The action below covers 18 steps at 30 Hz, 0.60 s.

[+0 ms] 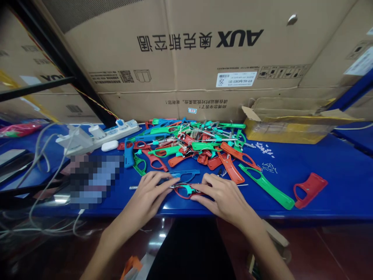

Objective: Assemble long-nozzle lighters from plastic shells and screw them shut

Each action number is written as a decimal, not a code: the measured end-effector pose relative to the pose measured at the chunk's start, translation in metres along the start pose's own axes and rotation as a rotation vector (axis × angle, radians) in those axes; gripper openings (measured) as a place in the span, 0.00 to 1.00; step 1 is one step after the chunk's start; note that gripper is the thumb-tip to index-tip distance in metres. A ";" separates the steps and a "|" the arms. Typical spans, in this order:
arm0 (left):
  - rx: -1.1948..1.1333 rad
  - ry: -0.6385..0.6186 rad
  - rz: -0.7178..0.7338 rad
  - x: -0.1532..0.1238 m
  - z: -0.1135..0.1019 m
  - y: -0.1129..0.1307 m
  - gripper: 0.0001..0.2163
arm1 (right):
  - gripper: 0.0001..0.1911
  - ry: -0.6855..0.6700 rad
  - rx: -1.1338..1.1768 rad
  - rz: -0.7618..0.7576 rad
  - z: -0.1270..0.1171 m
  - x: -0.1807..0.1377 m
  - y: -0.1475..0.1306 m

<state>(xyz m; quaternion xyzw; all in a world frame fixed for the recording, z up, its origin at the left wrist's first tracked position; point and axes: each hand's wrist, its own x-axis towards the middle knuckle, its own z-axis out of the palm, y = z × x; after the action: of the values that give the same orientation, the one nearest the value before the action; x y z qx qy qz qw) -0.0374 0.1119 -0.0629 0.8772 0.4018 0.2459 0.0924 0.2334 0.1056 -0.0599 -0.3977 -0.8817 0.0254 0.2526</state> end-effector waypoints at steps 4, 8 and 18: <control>0.004 -0.036 0.077 0.001 0.000 -0.001 0.21 | 0.16 -0.002 -0.005 -0.014 0.001 0.000 0.002; -0.034 -0.049 0.067 0.002 0.001 -0.002 0.19 | 0.17 -0.010 -0.006 -0.017 0.002 0.000 0.003; -0.044 -0.023 0.032 0.004 0.003 -0.002 0.16 | 0.18 0.003 0.008 0.011 0.001 0.002 0.000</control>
<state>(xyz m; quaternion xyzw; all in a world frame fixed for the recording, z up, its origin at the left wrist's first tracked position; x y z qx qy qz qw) -0.0348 0.1160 -0.0652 0.8841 0.3811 0.2460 0.1121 0.2324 0.1074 -0.0598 -0.4016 -0.8790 0.0297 0.2552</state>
